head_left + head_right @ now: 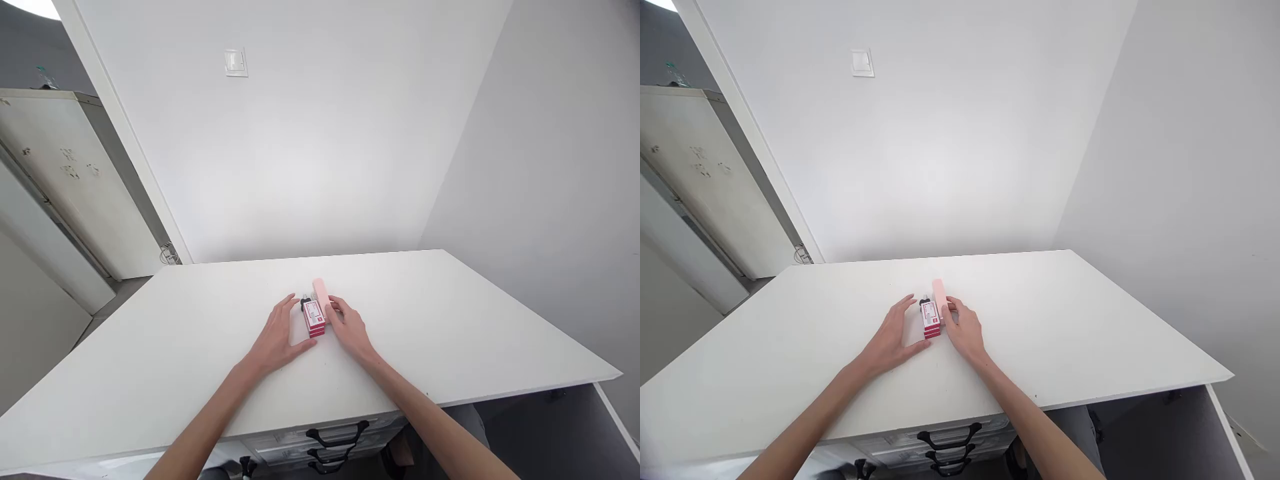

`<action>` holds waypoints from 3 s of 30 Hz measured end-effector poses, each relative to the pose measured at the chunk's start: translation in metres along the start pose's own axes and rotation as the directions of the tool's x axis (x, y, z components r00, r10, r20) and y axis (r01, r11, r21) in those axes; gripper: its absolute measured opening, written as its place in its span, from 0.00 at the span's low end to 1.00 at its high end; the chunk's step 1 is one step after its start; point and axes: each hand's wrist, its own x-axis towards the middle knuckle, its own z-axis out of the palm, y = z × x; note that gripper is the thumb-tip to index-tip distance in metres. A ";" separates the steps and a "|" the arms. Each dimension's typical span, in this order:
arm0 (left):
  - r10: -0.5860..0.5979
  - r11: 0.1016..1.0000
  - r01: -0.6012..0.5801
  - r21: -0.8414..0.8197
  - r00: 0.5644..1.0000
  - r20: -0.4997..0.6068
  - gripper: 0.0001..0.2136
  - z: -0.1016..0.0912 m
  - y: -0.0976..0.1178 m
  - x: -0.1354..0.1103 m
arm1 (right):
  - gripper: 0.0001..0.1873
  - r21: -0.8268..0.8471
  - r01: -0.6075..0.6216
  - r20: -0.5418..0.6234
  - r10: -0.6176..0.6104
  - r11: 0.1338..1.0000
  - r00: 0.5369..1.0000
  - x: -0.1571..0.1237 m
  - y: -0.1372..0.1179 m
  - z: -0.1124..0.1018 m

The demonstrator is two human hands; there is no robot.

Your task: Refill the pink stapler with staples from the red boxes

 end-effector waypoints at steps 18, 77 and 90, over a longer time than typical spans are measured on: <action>-0.058 0.979 0.067 -0.190 0.997 0.048 0.28 0.004 0.015 0.025 | 0.20 0.036 -0.003 0.035 0.002 0.999 0.999 -0.001 0.004 -0.001; 0.045 0.994 -0.042 -0.100 0.999 0.026 0.21 -0.001 0.022 0.017 | 0.18 0.046 -0.003 0.010 0.003 0.999 1.000 -0.002 0.005 -0.002; 0.045 0.990 -0.044 -0.132 0.999 0.008 0.25 -0.003 0.022 0.016 | 0.19 0.040 -0.010 0.000 0.010 0.999 1.000 -0.002 0.004 -0.002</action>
